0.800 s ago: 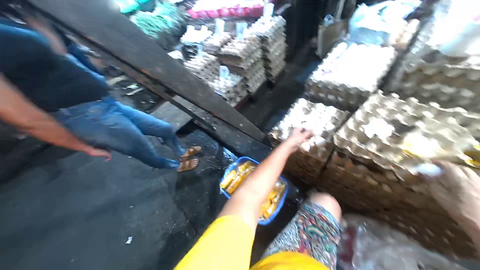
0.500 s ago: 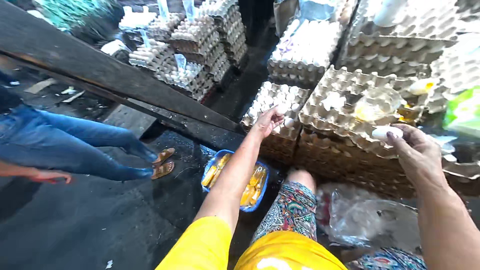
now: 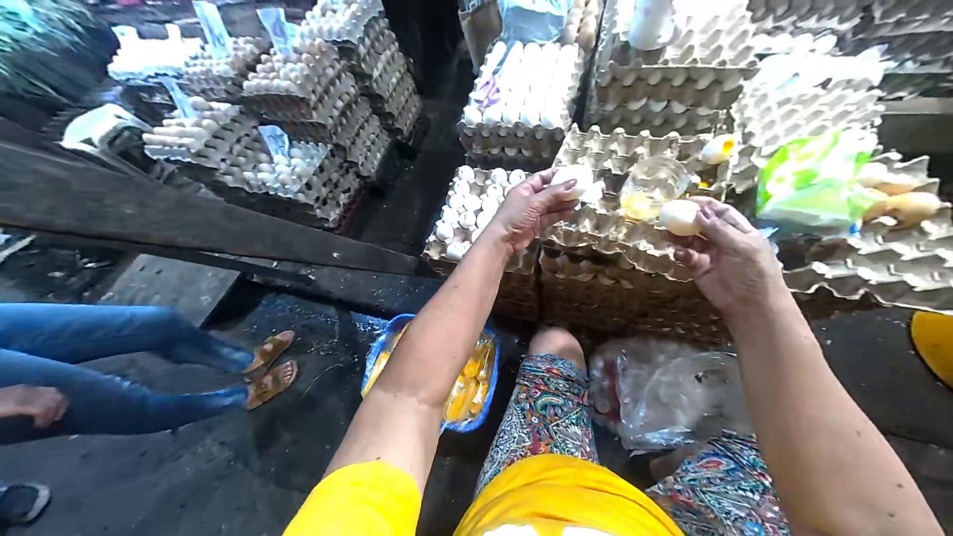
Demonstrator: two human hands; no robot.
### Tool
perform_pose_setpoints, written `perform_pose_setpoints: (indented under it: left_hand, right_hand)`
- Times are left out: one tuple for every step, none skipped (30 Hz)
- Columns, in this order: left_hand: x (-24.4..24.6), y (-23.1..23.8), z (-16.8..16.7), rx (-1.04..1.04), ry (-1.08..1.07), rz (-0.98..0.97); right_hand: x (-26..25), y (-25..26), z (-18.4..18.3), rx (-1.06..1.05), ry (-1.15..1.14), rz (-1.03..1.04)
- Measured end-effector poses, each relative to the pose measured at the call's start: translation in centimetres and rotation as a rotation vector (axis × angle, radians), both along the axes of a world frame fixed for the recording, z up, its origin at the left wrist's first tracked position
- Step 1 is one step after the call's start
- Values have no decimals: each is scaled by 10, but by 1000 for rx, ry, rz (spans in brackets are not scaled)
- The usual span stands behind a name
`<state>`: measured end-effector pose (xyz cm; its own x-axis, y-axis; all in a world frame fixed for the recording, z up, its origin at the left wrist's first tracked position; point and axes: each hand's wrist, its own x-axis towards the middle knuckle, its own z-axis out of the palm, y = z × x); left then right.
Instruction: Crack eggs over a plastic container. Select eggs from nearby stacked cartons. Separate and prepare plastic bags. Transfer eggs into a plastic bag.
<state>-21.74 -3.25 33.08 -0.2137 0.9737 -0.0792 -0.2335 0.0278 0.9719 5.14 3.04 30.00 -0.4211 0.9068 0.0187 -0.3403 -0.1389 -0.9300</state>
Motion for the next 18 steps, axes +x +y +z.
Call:
perform_pose_setpoints:
  left_hand:
    - [9, 5, 6, 18, 69, -25]
    - [17, 11, 10, 39, 137, -41]
    - [24, 18, 11, 68, 200, -55]
    - [29, 25, 11, 103, 258, -66]
    - [33, 31, 11, 131, 307, -74]
    - [37, 37, 11, 148, 343, -84]
    - [40, 42, 10, 156, 368, -91]
    - [43, 45, 10, 162, 390, -92]
    - [46, 47, 11, 166, 413, -92]
    - [49, 50, 11, 170, 436, -93]
    - [50, 52, 11, 169, 455, -96]
    - [51, 55, 9, 170, 474, -94]
    - [51, 56, 8, 172, 483, -97]
    - [50, 56, 7, 174, 481, -102]
    - [49, 57, 7, 173, 477, -108]
    - [49, 57, 7, 175, 473, -113]
    - [48, 57, 7, 177, 471, -119]
    - [48, 57, 6, 179, 475, -123]
  right_hand:
    - [-4, 0, 8, 88, -30, -29]
    - [-8, 2, 15, 191, -48, -68]
    - [-12, 4, 22, 308, -61, -111]
    - [-16, 6, 28, 423, -71, -154]
    - [-20, 8, 34, 520, -79, -202]
    - [-24, 9, 40, 603, -98, -254]
    - [-29, 11, 44, 681, -127, -306]
    - [-33, 13, 45, 755, -172, -348]
    - [-37, 17, 43, 830, -239, -376]
    - [-40, 21, 40, 884, -333, -390]
    - [-41, 26, 37, 920, -435, -382]
    - [-41, 29, 35, 924, -511, -368]
    - [-40, 31, 35, 908, -532, -364]
    - [-38, 33, 36, 882, -510, -374]
    - [-36, 33, 39, 861, -460, -402]
    - [-35, 32, 42, 849, -395, -429]
    - [-35, 31, 44, 851, -346, -451]
    - [-37, 30, 44, 864, -339, -459]
